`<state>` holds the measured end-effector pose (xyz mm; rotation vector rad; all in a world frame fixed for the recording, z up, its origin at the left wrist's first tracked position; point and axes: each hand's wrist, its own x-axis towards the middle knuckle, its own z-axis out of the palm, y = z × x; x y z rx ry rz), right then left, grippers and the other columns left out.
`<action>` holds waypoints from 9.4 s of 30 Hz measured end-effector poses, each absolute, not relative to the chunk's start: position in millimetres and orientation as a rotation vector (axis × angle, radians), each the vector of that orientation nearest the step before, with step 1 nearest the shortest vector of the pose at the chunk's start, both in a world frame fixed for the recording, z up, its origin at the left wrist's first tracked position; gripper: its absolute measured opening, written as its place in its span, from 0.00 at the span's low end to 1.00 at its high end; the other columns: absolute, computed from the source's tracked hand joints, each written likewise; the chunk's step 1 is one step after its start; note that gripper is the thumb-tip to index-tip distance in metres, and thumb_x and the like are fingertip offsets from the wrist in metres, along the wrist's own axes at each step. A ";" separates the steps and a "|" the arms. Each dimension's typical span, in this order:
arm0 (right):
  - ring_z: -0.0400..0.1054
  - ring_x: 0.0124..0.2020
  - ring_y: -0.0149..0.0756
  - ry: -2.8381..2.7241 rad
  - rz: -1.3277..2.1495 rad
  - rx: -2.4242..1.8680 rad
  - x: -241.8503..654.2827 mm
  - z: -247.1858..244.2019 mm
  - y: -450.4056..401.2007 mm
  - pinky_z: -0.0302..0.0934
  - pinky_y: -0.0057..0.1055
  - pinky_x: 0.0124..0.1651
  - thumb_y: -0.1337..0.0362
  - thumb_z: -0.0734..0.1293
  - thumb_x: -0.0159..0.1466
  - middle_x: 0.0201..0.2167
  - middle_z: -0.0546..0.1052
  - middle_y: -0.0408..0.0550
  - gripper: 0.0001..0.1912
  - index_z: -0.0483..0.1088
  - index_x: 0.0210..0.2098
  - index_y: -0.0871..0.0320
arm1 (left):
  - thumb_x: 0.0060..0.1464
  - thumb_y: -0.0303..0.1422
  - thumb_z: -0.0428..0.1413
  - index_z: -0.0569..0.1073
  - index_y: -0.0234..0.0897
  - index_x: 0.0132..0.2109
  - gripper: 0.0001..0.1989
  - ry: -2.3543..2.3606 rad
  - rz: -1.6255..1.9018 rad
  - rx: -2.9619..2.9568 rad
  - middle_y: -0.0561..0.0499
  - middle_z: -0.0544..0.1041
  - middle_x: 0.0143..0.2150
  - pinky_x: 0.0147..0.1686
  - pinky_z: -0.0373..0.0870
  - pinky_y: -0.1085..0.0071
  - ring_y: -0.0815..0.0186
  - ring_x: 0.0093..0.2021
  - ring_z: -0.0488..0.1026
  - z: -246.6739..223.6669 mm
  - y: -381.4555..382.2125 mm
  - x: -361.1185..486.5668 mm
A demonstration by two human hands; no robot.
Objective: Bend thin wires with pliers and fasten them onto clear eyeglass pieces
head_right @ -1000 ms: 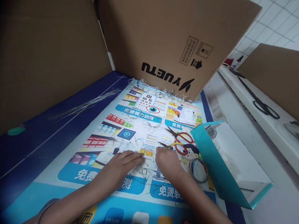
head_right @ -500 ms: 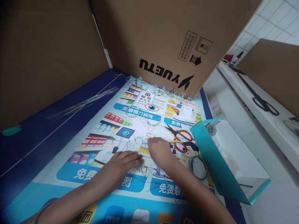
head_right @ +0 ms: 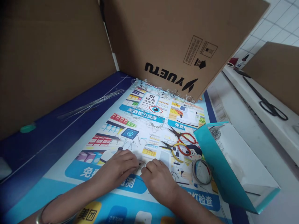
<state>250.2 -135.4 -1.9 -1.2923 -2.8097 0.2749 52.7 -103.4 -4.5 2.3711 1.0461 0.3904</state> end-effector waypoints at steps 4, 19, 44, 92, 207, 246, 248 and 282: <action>0.57 0.34 0.36 -2.871 0.162 -1.245 247.1 -6.2 -136.8 0.52 0.33 0.38 0.72 0.57 0.62 0.32 0.67 0.48 0.06 0.65 0.33 0.59 | 0.57 0.27 0.46 0.72 0.38 0.37 0.10 1.048 0.432 2.362 0.48 0.71 0.33 0.39 0.58 0.65 0.61 0.38 0.64 -7.6 -103.8 52.7; 0.60 0.27 0.27 -2.052 1.097 -1.436 262.5 8.7 -132.6 0.54 0.24 0.30 0.70 0.60 0.59 0.25 0.67 0.42 0.06 0.63 0.25 0.59 | 0.58 0.27 0.46 0.71 0.40 0.42 0.11 1.049 0.494 2.318 0.49 0.72 0.35 0.40 0.60 0.63 0.61 0.39 0.65 -12.9 -105.6 53.1; 0.58 0.29 0.29 -2.145 0.928 -1.583 271.2 21.5 -121.2 0.51 0.26 0.31 0.65 0.58 0.63 0.26 0.65 0.42 0.08 0.61 0.27 0.58 | 0.58 0.29 0.45 0.66 0.36 0.34 0.07 1.024 0.646 2.086 0.52 0.69 0.31 0.32 0.60 0.72 0.66 0.33 0.65 -3.8 -108.6 59.4; 0.65 0.33 0.38 -1.959 -0.446 -2.551 424.7 107.3 -139.5 0.53 0.30 0.31 0.56 0.56 0.62 0.32 0.73 0.49 0.14 0.70 0.34 0.55 | 0.56 0.30 0.47 0.73 0.37 0.40 0.11 1.339 0.570 2.670 0.46 0.75 0.40 0.43 0.61 0.60 0.57 0.42 0.68 -37.8 -83.7 45.2; 0.54 0.21 0.25 -1.276 1.548 -1.272 231.9 6.4 -134.2 0.49 0.24 0.25 0.57 0.67 0.55 0.18 0.63 0.38 0.13 0.64 0.25 0.60 | 0.57 0.39 0.46 0.60 0.37 0.28 0.13 1.067 0.819 1.228 0.57 0.59 0.23 0.24 0.54 0.76 0.70 0.24 0.56 -5.2 -135.4 79.8; 0.63 0.37 0.35 -2.615 -0.075 -1.685 267.7 18.7 -58.7 0.52 0.28 0.37 0.71 0.57 0.63 0.34 0.71 0.49 0.10 0.68 0.38 0.58 | 0.56 0.42 0.48 0.66 0.37 0.37 0.12 1.112 0.886 1.103 0.57 0.59 0.23 0.23 0.56 0.77 0.70 0.24 0.57 6.6 -117.6 63.6; 0.61 0.39 0.38 -2.777 -0.304 -1.561 264.5 19.3 -47.5 0.52 0.30 0.38 0.73 0.59 0.61 0.35 0.70 0.51 0.10 0.67 0.41 0.60 | 0.56 0.41 0.48 0.66 0.37 0.37 0.12 1.109 0.892 1.108 0.57 0.59 0.23 0.23 0.56 0.77 0.70 0.24 0.57 6.6 -117.5 63.6; 0.63 0.37 0.36 -2.610 -0.158 -1.961 352.0 37.6 -105.0 0.53 0.30 0.42 0.69 0.54 0.64 0.32 0.72 0.51 0.13 0.69 0.33 0.58 | 0.51 0.46 0.49 0.69 0.39 0.33 0.15 1.192 0.780 1.180 0.56 0.60 0.22 0.22 0.56 0.77 0.69 0.23 0.57 1.4 -119.0 65.5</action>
